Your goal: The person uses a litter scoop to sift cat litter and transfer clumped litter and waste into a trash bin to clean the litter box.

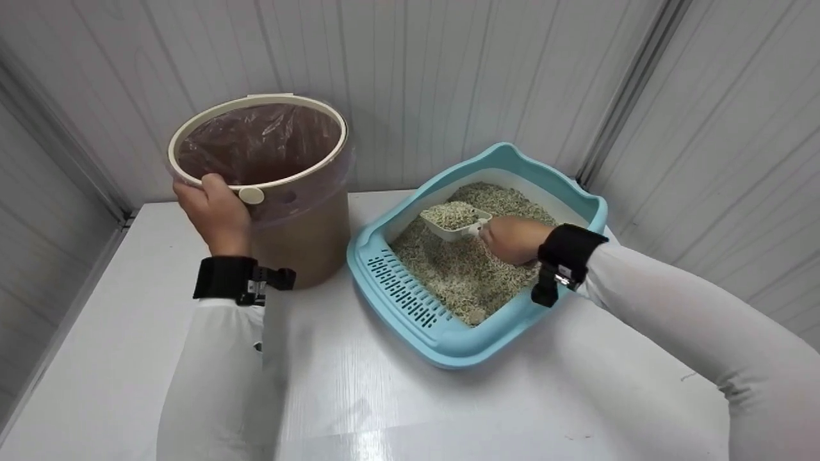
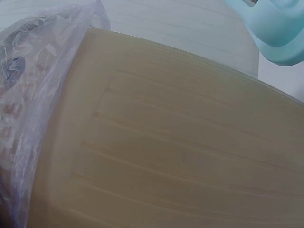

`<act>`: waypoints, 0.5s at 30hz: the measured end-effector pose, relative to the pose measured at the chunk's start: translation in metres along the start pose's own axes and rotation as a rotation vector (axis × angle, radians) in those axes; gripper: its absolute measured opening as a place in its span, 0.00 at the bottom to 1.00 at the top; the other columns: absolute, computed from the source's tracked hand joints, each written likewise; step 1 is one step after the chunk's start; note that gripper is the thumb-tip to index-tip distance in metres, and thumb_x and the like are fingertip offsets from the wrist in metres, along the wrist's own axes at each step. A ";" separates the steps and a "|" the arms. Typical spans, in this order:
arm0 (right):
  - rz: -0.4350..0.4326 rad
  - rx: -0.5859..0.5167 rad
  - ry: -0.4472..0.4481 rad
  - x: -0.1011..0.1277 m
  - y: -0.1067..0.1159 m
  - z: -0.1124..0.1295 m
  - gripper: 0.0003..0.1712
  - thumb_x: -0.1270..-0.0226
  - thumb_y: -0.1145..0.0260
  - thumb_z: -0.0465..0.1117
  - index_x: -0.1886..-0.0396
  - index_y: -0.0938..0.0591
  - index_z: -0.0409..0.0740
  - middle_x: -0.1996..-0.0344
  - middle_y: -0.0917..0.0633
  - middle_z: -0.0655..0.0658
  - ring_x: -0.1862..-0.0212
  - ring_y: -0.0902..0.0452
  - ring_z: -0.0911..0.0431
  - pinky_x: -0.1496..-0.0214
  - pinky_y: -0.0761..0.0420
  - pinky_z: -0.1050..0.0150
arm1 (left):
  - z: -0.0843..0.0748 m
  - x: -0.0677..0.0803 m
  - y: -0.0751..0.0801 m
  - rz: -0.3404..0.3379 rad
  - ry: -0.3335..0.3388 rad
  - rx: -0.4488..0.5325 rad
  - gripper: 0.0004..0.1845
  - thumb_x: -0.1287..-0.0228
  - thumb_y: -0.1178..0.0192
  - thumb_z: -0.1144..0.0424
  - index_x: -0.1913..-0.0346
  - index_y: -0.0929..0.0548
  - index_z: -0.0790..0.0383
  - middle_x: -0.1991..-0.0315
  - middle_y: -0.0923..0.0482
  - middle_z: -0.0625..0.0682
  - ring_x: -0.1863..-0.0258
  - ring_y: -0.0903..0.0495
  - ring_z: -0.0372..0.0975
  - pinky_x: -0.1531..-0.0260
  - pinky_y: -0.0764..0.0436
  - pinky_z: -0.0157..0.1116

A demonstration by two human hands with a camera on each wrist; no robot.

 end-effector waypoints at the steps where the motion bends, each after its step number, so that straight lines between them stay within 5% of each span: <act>1: -0.039 -0.179 -0.057 0.006 0.001 -0.003 0.19 0.18 0.60 0.34 0.70 0.27 0.41 0.83 0.35 0.52 0.83 0.41 0.60 0.80 0.35 0.68 | 0.000 0.000 0.000 0.003 0.006 0.000 0.30 0.26 0.63 0.65 0.22 0.39 0.62 0.29 0.29 0.59 0.32 0.27 0.40 0.34 0.32 0.23; 4: -0.099 -0.392 -0.134 0.021 0.001 -0.011 0.28 0.13 0.65 0.45 0.79 0.33 0.49 0.88 0.35 0.54 0.86 0.38 0.60 0.78 0.30 0.64 | -0.001 0.000 0.000 0.007 0.028 -0.007 0.30 0.26 0.63 0.65 0.23 0.39 0.63 0.29 0.30 0.59 0.32 0.28 0.40 0.35 0.33 0.22; 6: -0.140 -0.439 -0.164 0.030 0.001 -0.014 0.30 0.12 0.64 0.49 0.81 0.35 0.52 0.90 0.34 0.55 0.88 0.36 0.60 0.76 0.26 0.63 | -0.002 0.000 0.001 0.011 0.046 -0.020 0.30 0.26 0.64 0.64 0.23 0.40 0.63 0.28 0.31 0.58 0.32 0.29 0.40 0.35 0.33 0.22; 15: -0.399 -0.507 -0.189 0.049 -0.014 -0.025 0.25 0.12 0.61 0.52 0.74 0.34 0.49 0.82 0.34 0.52 0.80 0.36 0.58 0.68 0.28 0.59 | -0.002 0.000 0.002 0.015 0.030 -0.002 0.30 0.25 0.64 0.65 0.21 0.41 0.61 0.27 0.32 0.58 0.31 0.29 0.40 0.34 0.33 0.22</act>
Point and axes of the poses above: each hand's wrist, its own x-axis away from the middle knuckle, its own y-axis out of the back of the hand, z = x × y, the point moved 2 cm from there along -x, towards the middle knuckle
